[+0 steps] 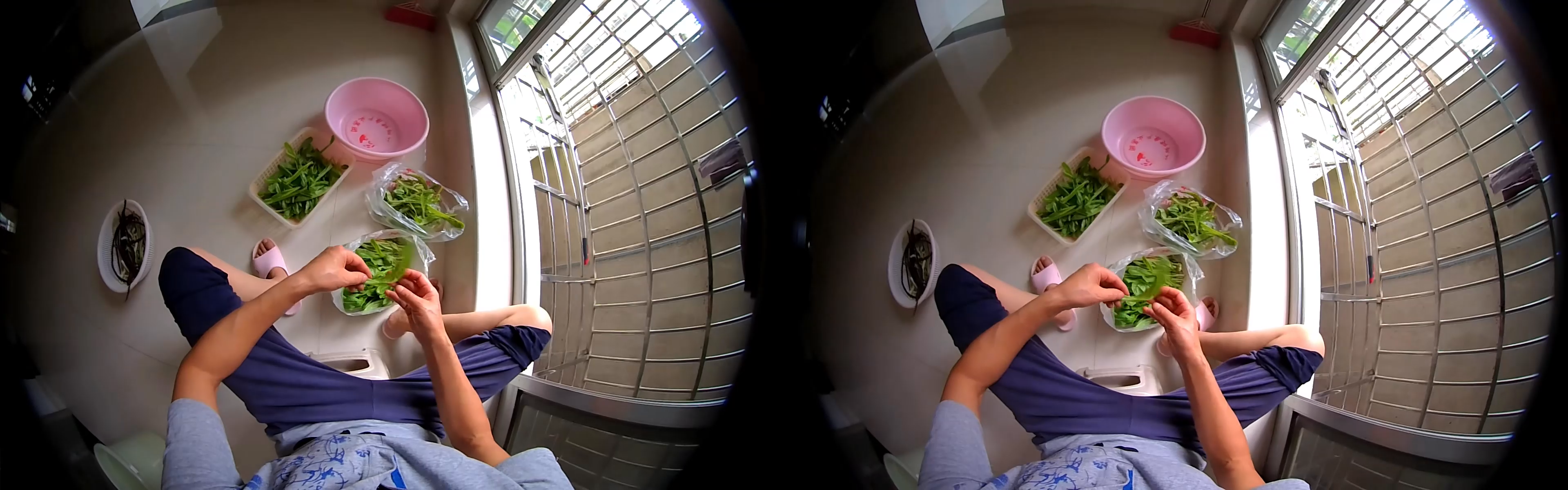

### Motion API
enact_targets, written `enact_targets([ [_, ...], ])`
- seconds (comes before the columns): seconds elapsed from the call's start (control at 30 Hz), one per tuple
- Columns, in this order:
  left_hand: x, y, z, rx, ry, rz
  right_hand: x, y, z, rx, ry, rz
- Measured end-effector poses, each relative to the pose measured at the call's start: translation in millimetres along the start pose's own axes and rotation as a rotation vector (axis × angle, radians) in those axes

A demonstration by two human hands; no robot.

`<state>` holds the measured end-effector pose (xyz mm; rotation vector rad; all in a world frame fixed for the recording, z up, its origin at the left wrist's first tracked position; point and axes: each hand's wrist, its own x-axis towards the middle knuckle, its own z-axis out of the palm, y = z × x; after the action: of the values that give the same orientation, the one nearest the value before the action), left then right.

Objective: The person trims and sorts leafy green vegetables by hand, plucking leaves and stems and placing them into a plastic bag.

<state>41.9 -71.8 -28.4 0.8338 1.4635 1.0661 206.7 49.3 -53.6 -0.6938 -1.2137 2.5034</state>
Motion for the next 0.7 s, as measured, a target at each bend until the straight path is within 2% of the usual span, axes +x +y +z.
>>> enact_targets([
  [0.03, 0, 1, 1, 0.073, 0.118, 0.041, -1, -2, 1, -0.050, 0.019, 0.025],
  [0.07, -1, 0, 1, 0.075, 0.121, 0.038, 0, -3, 1, -0.100, 0.036, 0.051],
  [0.13, -1, 0, 3, 0.477, 0.330, 0.256, 3, -4, 0, -0.146, 0.075, 0.064],
  [0.27, 0, -4, 7, 0.639, 0.378, 0.295, 18, -13, 7, -0.235, 0.134, 0.079],
  [0.4, -3, -4, 8, 0.767, 0.325, 0.314, 37, -24, 21, -0.384, 0.217, 0.113],
  [0.47, -4, -5, 8, 0.759, 0.341, 0.358, 45, -24, 18, -0.569, 0.144, 0.074],
  [0.57, -5, -5, 6, 0.792, 0.358, 0.351, 46, -23, 17, -0.494, 0.170, 0.008],
  [0.67, -6, -10, 2, 0.619, 0.467, 0.316, 39, -26, 10, -0.439, 0.162, 0.012],
  [0.7, -6, -11, -1, 0.603, 0.466, 0.269, 35, -29, 12, -0.305, 0.171, 0.048],
])
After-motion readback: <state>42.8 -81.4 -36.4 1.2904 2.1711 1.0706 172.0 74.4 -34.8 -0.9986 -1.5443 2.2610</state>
